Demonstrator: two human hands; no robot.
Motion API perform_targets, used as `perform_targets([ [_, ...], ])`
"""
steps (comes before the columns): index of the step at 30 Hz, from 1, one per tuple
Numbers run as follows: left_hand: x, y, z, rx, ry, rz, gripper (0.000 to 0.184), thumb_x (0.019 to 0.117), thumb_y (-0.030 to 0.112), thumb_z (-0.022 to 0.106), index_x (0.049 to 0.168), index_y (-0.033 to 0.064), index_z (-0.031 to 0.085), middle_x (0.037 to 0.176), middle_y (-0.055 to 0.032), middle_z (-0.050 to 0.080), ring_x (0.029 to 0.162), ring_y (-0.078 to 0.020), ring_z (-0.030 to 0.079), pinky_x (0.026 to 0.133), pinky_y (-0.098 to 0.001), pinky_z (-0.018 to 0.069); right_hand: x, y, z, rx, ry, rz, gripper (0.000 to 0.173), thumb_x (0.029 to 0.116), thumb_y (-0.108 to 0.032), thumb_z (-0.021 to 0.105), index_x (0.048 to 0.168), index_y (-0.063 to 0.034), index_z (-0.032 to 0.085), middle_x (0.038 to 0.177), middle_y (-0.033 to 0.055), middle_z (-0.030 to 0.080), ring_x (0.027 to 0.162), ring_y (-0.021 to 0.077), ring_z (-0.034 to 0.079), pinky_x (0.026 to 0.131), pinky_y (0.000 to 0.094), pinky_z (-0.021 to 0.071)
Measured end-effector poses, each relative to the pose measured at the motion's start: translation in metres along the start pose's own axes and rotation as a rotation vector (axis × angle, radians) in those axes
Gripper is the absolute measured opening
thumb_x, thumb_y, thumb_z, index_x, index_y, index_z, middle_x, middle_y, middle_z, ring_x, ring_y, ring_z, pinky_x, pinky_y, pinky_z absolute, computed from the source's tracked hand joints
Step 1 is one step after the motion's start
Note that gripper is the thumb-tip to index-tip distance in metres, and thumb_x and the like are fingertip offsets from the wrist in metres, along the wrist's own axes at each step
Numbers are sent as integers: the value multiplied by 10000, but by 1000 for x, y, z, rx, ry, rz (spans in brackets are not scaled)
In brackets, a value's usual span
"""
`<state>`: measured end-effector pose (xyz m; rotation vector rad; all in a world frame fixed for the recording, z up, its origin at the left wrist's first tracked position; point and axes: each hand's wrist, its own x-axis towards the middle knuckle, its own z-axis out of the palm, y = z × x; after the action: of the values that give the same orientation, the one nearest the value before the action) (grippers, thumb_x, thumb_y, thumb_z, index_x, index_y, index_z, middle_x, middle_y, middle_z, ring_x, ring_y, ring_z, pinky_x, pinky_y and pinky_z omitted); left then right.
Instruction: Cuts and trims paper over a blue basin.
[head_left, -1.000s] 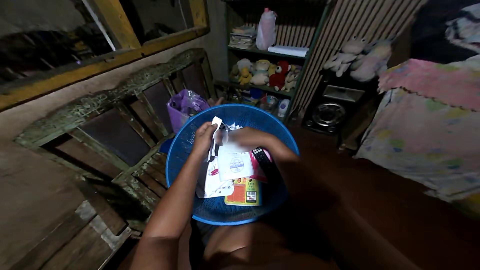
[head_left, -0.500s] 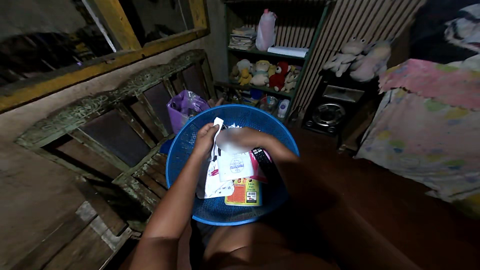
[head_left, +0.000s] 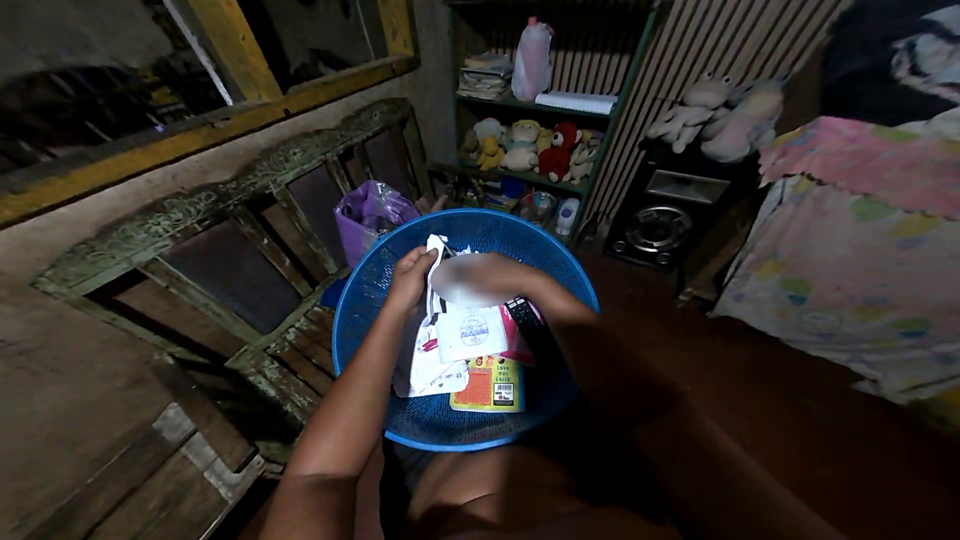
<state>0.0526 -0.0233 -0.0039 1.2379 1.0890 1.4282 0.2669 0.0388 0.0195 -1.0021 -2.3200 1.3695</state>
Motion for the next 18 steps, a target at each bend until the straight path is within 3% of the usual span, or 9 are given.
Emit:
perform_targets([
  [6, 0, -2, -1, 14, 10, -7, 323, 1097, 330, 487, 1241, 66, 605, 910, -125, 720, 682, -186, 677, 639, -327, 589, -1, 0, -2, -18, 30, -17, 493, 1065, -494, 491, 955, -46, 664, 678, 61, 601, 506, 128, 550, 484, 285, 481],
  [10, 0, 5, -6, 116, 23, 19, 290, 1093, 295, 490, 1197, 59, 623, 811, -74, 680, 624, -156, 634, 596, -320, 569, -6, -9, -12, -13, -37, 14, 556, 1045, -572, 475, 1013, -48, 657, 739, 45, 588, 568, 133, 553, 541, 313, 500],
  [15, -3, 15, -17, 222, -69, 21, 280, 1090, 288, 492, 1116, 63, 655, 744, -60, 625, 581, -137, 577, 551, -286, 524, -9, -6, -12, 3, -81, 93, 608, 1006, -643, 488, 1052, -62, 661, 761, 48, 598, 563, 122, 555, 528, 288, 496],
  [18, -4, 15, -23, 249, -121, 22, 270, 1084, 300, 501, 1083, 82, 660, 700, -50, 600, 534, -122, 544, 513, -269, 498, -8, -3, -9, 1, -103, 107, 612, 996, -652, 498, 1009, -63, 664, 730, 32, 596, 541, 100, 551, 512, 266, 492],
])
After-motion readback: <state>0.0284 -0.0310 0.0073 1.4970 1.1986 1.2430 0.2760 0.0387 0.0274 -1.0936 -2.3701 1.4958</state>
